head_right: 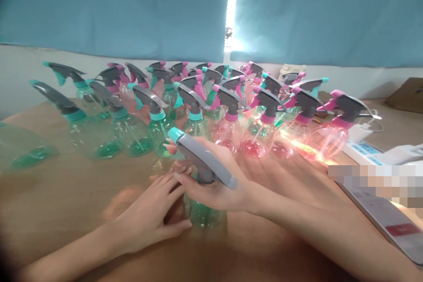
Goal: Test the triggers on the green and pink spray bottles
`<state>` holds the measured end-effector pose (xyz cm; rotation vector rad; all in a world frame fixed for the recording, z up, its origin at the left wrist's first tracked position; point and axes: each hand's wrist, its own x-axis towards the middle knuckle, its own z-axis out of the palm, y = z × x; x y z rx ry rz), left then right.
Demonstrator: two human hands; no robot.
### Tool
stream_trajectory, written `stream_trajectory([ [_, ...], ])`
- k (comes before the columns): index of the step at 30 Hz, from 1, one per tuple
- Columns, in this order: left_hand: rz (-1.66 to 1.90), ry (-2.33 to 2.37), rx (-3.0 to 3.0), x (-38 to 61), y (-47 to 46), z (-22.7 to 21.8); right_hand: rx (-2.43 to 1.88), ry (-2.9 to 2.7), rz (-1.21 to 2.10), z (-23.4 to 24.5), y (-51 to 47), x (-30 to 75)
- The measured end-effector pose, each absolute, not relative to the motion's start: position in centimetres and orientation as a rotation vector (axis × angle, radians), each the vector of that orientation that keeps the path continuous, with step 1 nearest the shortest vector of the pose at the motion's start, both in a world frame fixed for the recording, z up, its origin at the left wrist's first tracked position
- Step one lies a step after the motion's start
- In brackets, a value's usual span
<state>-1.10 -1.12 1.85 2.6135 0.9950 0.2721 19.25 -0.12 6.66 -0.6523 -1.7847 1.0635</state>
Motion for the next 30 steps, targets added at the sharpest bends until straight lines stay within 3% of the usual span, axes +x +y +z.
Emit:
stream_trajectory([
  [30, 0.232, 0.99, 2.644, -1.19, -1.02, 1.62, -0.581, -1.837, 0.882, 6.1, 0.05, 19.24],
])
